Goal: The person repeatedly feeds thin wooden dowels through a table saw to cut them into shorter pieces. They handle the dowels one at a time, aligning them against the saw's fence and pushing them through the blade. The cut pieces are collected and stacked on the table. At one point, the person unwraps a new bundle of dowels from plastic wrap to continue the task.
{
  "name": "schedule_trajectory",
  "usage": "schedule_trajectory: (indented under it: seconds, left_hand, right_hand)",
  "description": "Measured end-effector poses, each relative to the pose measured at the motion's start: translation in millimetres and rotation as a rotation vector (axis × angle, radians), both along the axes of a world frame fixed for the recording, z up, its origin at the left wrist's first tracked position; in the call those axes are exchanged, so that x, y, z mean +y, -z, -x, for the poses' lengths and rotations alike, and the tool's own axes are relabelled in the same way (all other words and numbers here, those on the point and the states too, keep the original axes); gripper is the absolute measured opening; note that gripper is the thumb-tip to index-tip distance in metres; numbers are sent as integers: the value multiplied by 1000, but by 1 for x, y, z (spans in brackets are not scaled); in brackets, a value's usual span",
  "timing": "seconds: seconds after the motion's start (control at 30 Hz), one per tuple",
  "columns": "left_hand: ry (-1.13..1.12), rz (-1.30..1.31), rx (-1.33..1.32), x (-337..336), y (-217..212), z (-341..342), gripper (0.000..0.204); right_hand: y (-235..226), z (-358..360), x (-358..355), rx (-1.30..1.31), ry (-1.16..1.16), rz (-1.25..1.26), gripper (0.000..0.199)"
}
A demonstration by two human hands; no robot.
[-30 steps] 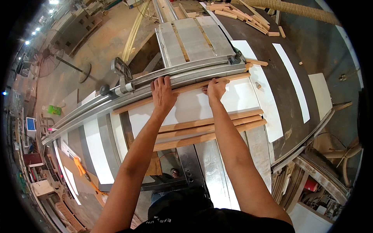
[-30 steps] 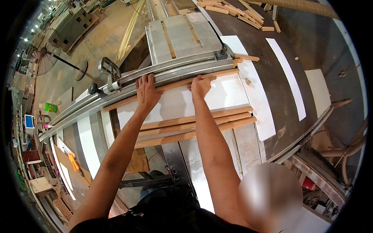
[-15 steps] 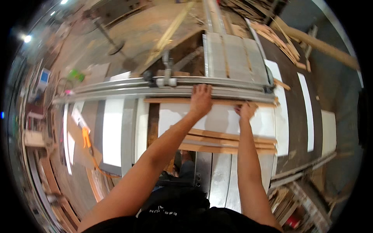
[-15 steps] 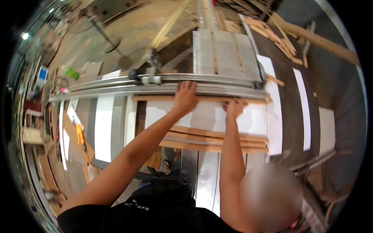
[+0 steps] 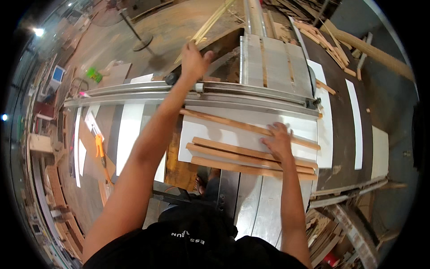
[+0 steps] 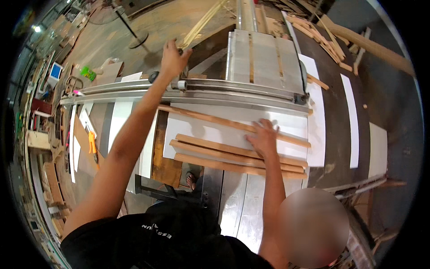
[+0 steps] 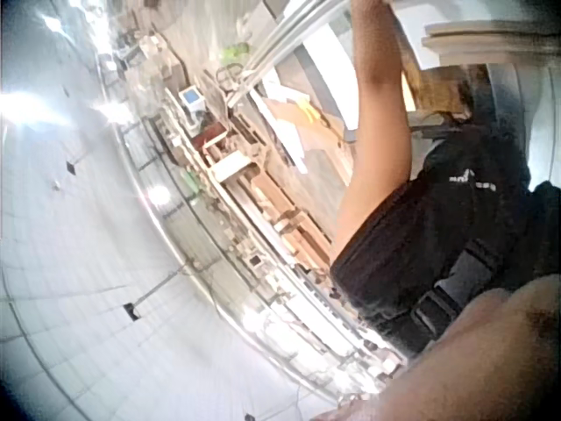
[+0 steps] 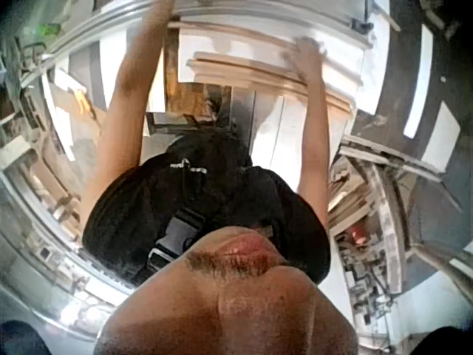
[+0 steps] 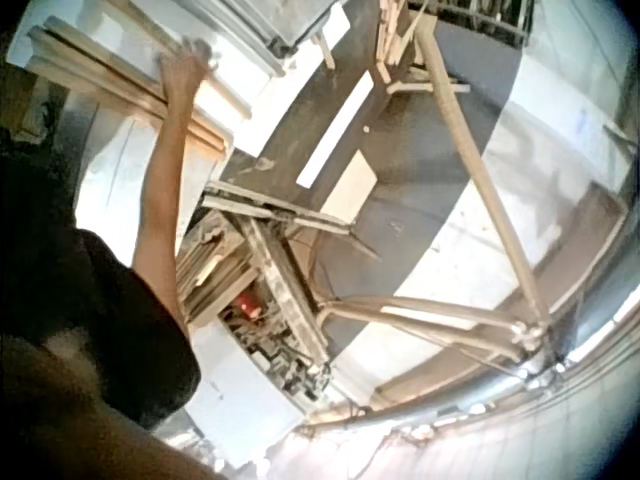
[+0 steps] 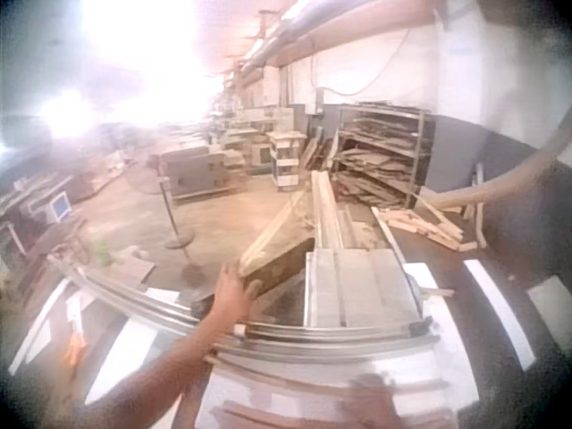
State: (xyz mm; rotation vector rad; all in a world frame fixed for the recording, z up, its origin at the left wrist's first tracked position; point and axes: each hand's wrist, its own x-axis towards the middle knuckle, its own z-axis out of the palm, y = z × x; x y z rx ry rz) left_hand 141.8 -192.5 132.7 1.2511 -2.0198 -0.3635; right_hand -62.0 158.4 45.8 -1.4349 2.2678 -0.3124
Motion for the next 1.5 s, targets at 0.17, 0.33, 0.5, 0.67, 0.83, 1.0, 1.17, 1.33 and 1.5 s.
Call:
schedule_trajectory:
  seconds: [0.17,0.33,0.5,0.67,0.83,1.0,1.17,1.33,1.5]
  left_hand:
    - [120,-138,20,15,-1,-13,66]
    - [95,-57,244,74,-12,-51,63]
    - [161,-491,427,121,9,-111,49]
    - [191,-537,196,173,78,-147,42]
    - [-4,-356,135,209,82,-136,61]
    - [198,-154,207,267,11,-88,71]
    - [774,-161,162,312,-32,1,79]
    - [695,316,-299,273,39,57,49]
    - [721,169,-427,225,107,55,21]
  right_hand:
    - [19,10,10,95,-191,217,36]
    - [-32,12,44,44,-283,124,25]
    - [-155,23,129,26,-104,125,25]
    - [-263,35,230,-68,244,-6,22]
    - [-270,47,283,-216,659,199,28]
    - [-206,45,198,-525,1048,856,28]
    - [-119,67,100,-794,1129,1020,29]
    - [-7,42,13,-875,1395,990,20]
    - [38,14,-3,-1049,1330,714,33]
